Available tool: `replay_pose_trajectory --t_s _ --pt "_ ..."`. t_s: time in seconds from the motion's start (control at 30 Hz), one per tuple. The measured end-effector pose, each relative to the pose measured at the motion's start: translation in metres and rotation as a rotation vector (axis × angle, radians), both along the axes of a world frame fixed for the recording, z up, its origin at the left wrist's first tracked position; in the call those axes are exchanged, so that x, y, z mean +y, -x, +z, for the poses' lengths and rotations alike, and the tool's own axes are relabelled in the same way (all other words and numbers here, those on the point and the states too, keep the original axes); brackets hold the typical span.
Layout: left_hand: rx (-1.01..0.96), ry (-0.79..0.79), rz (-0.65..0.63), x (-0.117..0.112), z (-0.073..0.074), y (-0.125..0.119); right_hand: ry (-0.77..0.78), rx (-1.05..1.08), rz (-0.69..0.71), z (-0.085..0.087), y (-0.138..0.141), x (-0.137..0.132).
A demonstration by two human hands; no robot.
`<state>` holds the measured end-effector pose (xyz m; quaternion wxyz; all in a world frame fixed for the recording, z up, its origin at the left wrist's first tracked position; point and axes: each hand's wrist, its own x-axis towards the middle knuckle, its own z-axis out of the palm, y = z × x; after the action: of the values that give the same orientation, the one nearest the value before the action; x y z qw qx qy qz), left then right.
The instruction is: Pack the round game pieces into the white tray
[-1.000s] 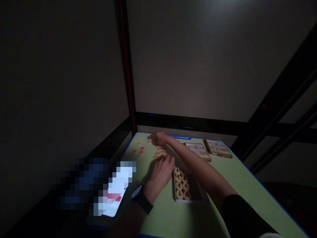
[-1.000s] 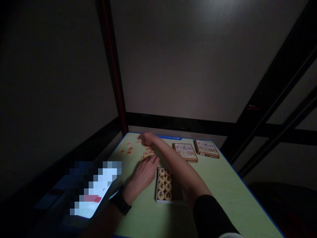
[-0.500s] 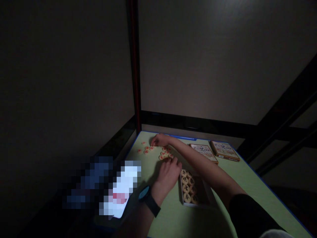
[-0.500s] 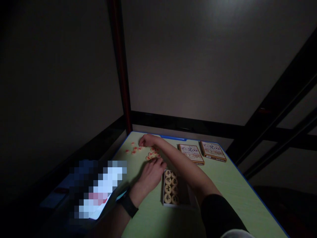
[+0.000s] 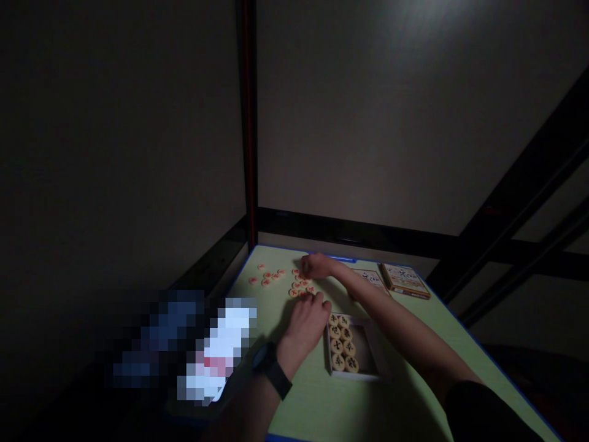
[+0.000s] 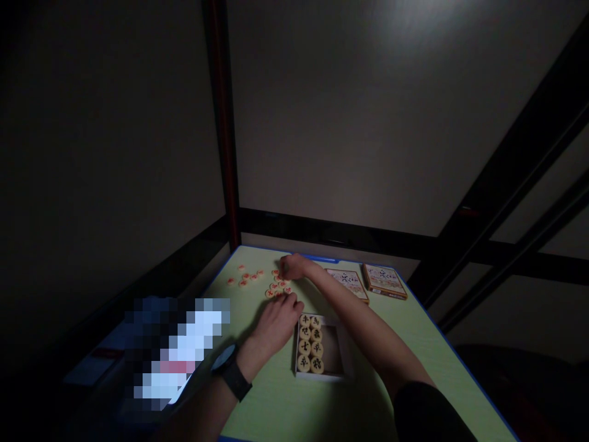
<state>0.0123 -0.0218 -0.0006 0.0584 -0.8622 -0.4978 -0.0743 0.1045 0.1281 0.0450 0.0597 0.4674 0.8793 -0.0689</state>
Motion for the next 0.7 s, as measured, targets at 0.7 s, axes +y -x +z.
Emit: replay_pose_trajectory --t_s 0.7 --pt "0.005 -0.048 -0.015 -0.0035 -0.0051 -0.0004 0.078 0.0 0.123 0.0058 0.0007 -0.003"
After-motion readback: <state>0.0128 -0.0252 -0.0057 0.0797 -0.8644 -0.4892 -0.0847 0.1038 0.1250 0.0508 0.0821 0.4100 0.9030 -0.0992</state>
